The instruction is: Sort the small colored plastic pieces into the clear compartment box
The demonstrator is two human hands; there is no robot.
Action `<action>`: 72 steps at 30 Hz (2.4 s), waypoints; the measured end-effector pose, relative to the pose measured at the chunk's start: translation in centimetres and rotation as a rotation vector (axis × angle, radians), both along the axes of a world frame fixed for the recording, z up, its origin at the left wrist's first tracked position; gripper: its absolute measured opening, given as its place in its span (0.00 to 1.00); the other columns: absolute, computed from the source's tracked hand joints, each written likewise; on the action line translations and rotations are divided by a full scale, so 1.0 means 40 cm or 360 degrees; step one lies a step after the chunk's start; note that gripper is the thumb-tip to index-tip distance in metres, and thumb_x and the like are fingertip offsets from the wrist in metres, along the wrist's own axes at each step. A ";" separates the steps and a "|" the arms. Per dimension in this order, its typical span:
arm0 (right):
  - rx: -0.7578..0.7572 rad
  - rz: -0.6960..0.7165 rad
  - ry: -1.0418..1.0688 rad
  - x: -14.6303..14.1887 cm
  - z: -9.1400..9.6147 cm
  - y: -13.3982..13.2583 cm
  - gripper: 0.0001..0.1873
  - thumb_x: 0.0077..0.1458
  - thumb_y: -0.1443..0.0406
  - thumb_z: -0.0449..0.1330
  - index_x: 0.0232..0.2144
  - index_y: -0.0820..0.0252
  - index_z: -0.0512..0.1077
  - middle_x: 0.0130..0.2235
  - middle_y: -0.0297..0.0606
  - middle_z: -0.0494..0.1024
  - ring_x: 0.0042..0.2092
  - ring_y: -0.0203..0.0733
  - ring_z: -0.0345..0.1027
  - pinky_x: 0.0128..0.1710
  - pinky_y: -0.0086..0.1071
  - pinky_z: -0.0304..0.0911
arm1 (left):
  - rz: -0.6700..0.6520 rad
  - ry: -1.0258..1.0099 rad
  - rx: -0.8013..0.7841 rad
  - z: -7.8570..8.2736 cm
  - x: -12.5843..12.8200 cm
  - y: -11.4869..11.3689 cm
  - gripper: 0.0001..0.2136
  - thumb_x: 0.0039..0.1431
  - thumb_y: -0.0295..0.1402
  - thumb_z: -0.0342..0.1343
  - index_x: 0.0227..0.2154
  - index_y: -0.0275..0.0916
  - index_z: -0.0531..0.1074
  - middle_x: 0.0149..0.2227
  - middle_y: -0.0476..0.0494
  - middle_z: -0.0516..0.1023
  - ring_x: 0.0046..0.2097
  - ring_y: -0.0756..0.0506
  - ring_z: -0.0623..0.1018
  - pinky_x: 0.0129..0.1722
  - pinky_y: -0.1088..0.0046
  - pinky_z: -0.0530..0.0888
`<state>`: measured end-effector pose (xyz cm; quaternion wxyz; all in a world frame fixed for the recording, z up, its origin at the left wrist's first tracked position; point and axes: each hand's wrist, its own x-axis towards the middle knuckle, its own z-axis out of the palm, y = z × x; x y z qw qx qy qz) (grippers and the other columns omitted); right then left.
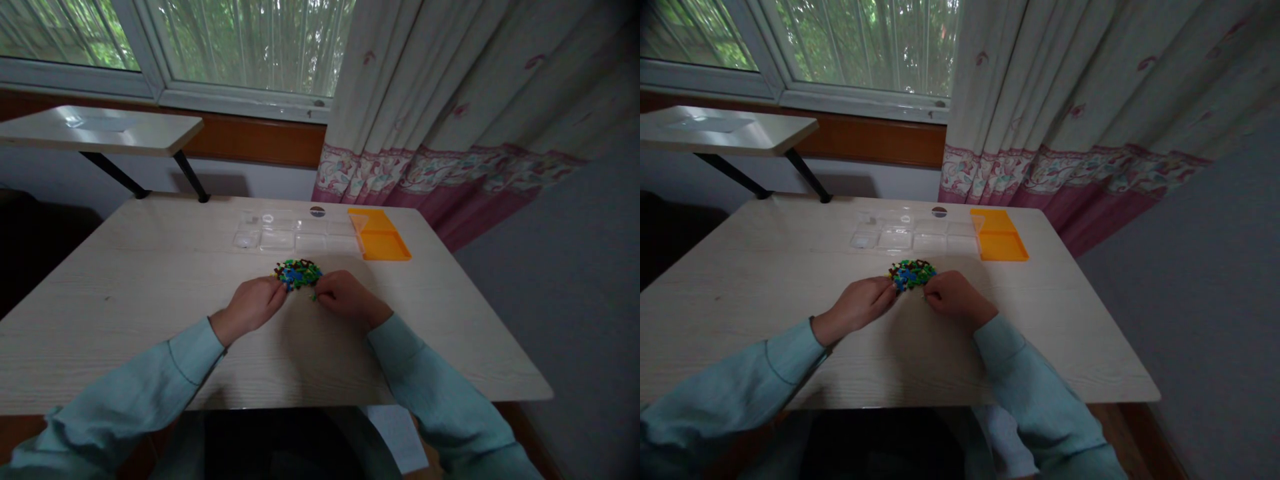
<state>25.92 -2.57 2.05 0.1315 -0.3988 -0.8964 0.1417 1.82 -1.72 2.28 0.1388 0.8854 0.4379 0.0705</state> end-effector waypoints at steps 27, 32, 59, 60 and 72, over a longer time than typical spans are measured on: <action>0.0409 -0.0701 0.0293 -0.012 -0.043 0.030 0.12 0.55 0.68 0.59 0.42 0.57 0.75 0.40 0.40 0.75 0.46 0.47 0.64 0.50 0.42 0.57 | -0.1009 -0.0208 -0.0114 -0.051 0.100 -0.108 0.07 0.58 0.37 0.53 0.27 0.42 0.66 0.22 0.53 0.73 0.24 0.50 0.72 0.23 0.73 0.60; 0.0374 -0.0787 0.0163 -0.014 -0.036 0.021 0.07 0.52 0.65 0.62 0.37 0.56 0.74 0.40 0.40 0.73 0.46 0.48 0.62 0.49 0.42 0.55 | -0.0999 -0.0271 -0.0158 -0.051 0.101 -0.112 0.07 0.58 0.37 0.53 0.26 0.41 0.65 0.22 0.53 0.72 0.23 0.51 0.70 0.22 0.72 0.58; 0.0337 -0.0758 0.0215 -0.012 -0.041 0.024 0.03 0.55 0.67 0.60 0.33 0.57 0.74 0.38 0.40 0.73 0.44 0.46 0.62 0.46 0.40 0.55 | 0.0046 -0.0840 -0.0012 -0.069 -0.038 0.159 0.11 0.61 0.35 0.50 0.42 0.39 0.73 0.28 0.50 0.66 0.31 0.50 0.68 0.32 0.75 0.64; 0.0343 -0.0752 0.0221 -0.011 -0.042 0.024 0.03 0.56 0.67 0.60 0.33 0.57 0.74 0.38 0.40 0.73 0.44 0.46 0.62 0.46 0.40 0.55 | 0.0025 -0.0801 -0.0015 -0.067 -0.038 0.157 0.11 0.61 0.36 0.50 0.43 0.40 0.73 0.29 0.50 0.66 0.31 0.50 0.69 0.32 0.75 0.65; 0.0310 -0.0731 0.0239 -0.007 -0.048 0.028 0.04 0.57 0.67 0.59 0.34 0.58 0.75 0.38 0.40 0.74 0.44 0.46 0.63 0.46 0.40 0.56 | -0.0075 -0.0585 0.0072 -0.065 -0.033 0.157 0.13 0.64 0.38 0.48 0.45 0.41 0.72 0.34 0.47 0.73 0.36 0.48 0.72 0.39 0.72 0.67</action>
